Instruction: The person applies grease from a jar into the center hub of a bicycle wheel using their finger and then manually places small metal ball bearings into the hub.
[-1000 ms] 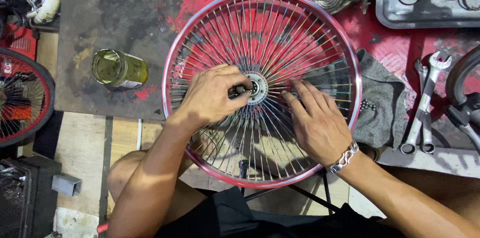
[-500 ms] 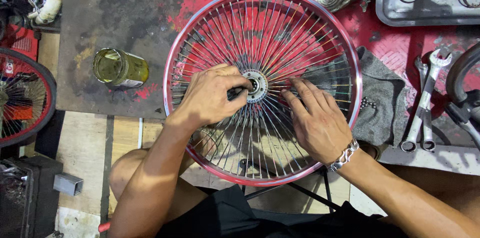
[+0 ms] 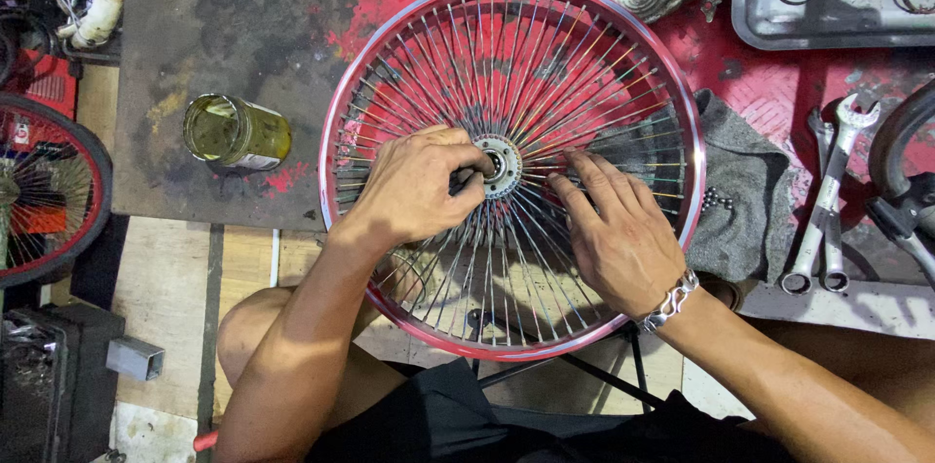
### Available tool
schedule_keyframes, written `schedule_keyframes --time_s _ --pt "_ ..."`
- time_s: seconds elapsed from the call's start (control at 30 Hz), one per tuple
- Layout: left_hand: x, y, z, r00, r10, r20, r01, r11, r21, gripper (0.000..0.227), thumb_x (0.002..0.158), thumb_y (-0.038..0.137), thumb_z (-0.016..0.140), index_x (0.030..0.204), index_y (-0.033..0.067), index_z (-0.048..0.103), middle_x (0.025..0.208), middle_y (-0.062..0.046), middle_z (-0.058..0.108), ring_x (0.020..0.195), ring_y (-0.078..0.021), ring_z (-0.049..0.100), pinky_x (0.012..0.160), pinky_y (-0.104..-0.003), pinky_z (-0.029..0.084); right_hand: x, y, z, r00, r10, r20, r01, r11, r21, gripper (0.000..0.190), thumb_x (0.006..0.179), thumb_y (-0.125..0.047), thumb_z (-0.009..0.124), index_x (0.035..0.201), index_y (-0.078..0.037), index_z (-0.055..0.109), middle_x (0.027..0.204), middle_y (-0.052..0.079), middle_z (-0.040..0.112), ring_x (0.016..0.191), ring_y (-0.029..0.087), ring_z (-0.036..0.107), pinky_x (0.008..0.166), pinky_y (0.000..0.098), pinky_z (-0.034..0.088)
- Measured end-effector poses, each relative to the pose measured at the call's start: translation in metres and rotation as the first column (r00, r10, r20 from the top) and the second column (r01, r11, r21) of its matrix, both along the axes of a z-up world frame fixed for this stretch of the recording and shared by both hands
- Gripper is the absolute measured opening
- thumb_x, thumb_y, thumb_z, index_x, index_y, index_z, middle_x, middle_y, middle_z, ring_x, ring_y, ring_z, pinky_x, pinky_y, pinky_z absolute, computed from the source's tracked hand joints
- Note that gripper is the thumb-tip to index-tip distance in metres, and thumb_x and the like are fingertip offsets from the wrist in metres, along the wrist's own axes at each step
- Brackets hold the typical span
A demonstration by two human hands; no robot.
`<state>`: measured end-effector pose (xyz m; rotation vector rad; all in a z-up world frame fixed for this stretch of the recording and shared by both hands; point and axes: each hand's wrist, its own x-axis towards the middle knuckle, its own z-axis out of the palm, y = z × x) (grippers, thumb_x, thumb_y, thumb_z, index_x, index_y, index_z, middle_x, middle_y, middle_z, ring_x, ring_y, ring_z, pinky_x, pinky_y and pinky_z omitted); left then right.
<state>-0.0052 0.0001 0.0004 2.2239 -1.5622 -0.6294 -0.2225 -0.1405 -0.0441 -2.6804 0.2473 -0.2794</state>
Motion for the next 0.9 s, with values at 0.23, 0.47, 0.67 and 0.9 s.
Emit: schedule_keyframes --time_s 0.23,0.47,0.67,0.9 --pt "0.0 -0.001 0.003 0.998 0.049 -0.046 -0.05 0.998 -0.029 0.021 0.079 0.021 0.069 0.096 0.0112 0.077 0.09 -0.008 0.071 0.092 -0.0298 0.069 0.078 -0.043 0.054 0.0 0.0 -0.001 1.0 -0.005 -0.017 0.006 1.0 0.001 0.054 0.08 -0.008 0.064 0.133 0.001 0.059 0.143 0.023 0.054 0.134 0.037 0.05 0.109 0.0483 0.04" --pt "-0.001 -0.003 0.006 0.99 0.09 -0.11 -0.094 0.995 -0.031 0.021 0.079 0.02 0.069 0.096 0.0104 0.077 0.089 -0.009 0.071 0.086 -0.0298 0.07 0.075 -0.041 0.054 -0.006 0.004 0.0 1.0 -0.012 0.008 0.012 1.0 -0.008 0.052 0.081 -0.008 0.062 0.132 -0.002 0.06 0.144 0.022 0.053 0.136 0.036 0.048 0.111 0.0481 0.038" --pt "-0.006 -0.002 0.007 0.998 0.059 -0.018 -0.06 0.998 -0.035 0.017 0.08 0.018 0.07 0.094 0.0114 0.079 0.084 -0.01 0.069 0.084 -0.0314 0.069 0.073 -0.043 0.052 -0.01 0.002 -0.001 1.0 -0.01 0.0 0.01 1.0 0.001 0.052 0.079 -0.009 0.061 0.131 -0.001 0.06 0.144 0.023 0.052 0.136 0.037 0.047 0.11 0.0484 0.038" --pt "-0.005 0.001 0.01 0.998 0.006 -0.059 -0.01 0.997 -0.074 0.019 0.081 0.016 0.07 0.096 0.0087 0.078 0.084 -0.01 0.069 0.08 -0.0305 0.068 0.071 -0.041 0.052 -0.009 0.003 -0.002 1.0 -0.013 -0.018 0.013 1.0 -0.022 0.054 0.079 -0.008 0.06 0.132 -0.001 0.06 0.145 0.022 0.052 0.136 0.036 0.047 0.111 0.0476 0.038"
